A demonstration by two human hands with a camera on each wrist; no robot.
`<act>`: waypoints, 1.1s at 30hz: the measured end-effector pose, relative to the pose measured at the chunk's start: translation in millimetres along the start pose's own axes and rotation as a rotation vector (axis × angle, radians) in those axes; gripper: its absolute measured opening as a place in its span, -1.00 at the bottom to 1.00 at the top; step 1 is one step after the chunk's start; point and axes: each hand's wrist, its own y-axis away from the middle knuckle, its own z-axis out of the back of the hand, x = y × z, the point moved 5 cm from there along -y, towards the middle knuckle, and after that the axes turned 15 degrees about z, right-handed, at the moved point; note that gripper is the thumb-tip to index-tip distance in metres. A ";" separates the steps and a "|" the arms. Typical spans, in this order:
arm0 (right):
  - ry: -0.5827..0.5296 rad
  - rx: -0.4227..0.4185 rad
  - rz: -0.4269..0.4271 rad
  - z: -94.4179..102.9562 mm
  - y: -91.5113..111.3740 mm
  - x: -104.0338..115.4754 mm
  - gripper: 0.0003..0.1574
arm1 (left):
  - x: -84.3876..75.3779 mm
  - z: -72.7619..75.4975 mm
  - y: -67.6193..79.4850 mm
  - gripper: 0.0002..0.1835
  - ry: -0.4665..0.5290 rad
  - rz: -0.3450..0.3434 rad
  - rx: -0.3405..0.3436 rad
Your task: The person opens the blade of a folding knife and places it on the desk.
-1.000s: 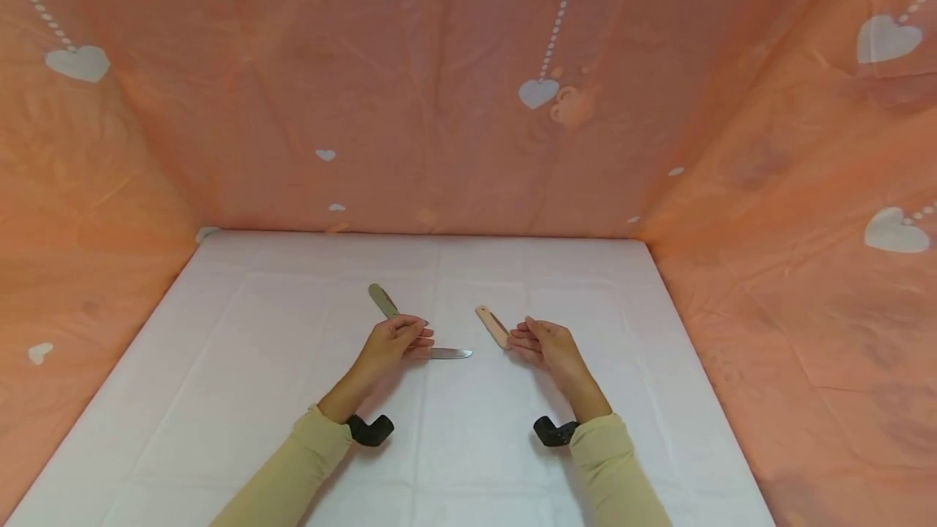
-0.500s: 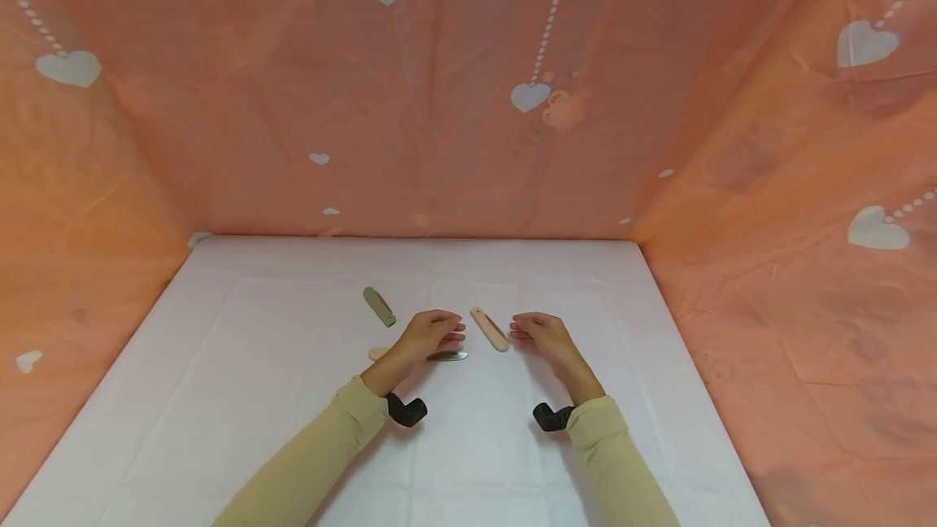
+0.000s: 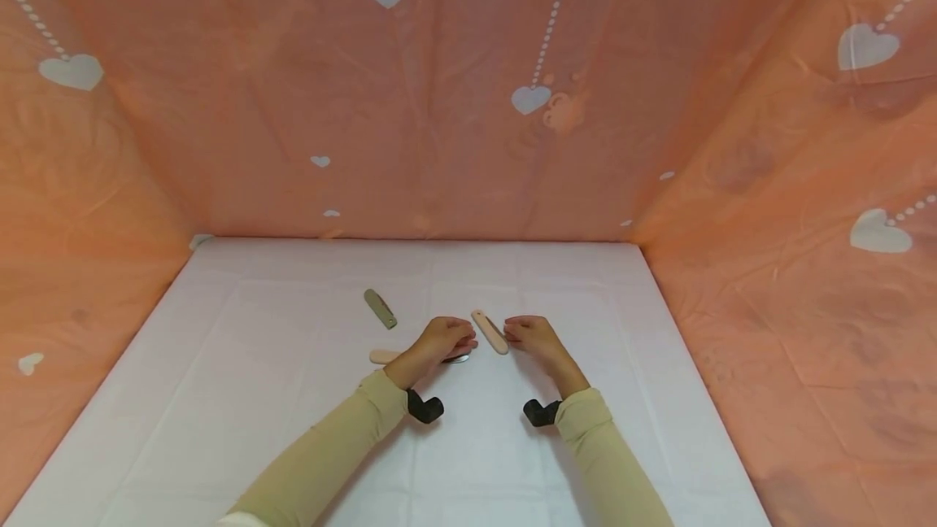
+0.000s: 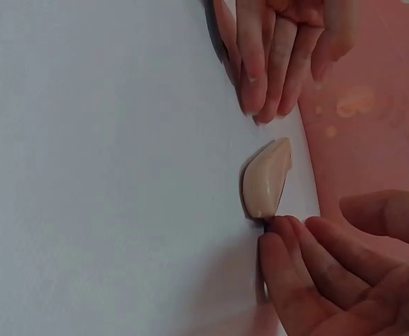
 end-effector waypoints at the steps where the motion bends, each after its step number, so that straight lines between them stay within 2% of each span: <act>1: 0.003 -0.001 -0.002 -1.1 -0.2 -0.1 -0.57 | 0.7 -0.5 -0.7 -0.74 -0.002 0.005 -0.004; 10: -0.063 0.055 -0.059 -12.4 1.7 0.9 -0.56 | 3.0 -5.5 -6.7 -0.72 0.037 0.030 0.006; 22: -0.110 0.060 -0.061 -22.4 6.8 2.9 -0.60 | -0.4 -10.5 -2.4 -0.68 -0.064 0.007 0.006; 27: -0.140 0.065 -0.052 -26.9 9.3 3.9 -0.59 | -2.1 -13.8 -2.1 -0.72 -0.076 -0.001 0.030; 33: -0.157 0.060 -0.029 -28.8 8.8 2.2 -0.57 | -4.1 -15.3 -3.5 -0.71 -0.101 -0.009 0.020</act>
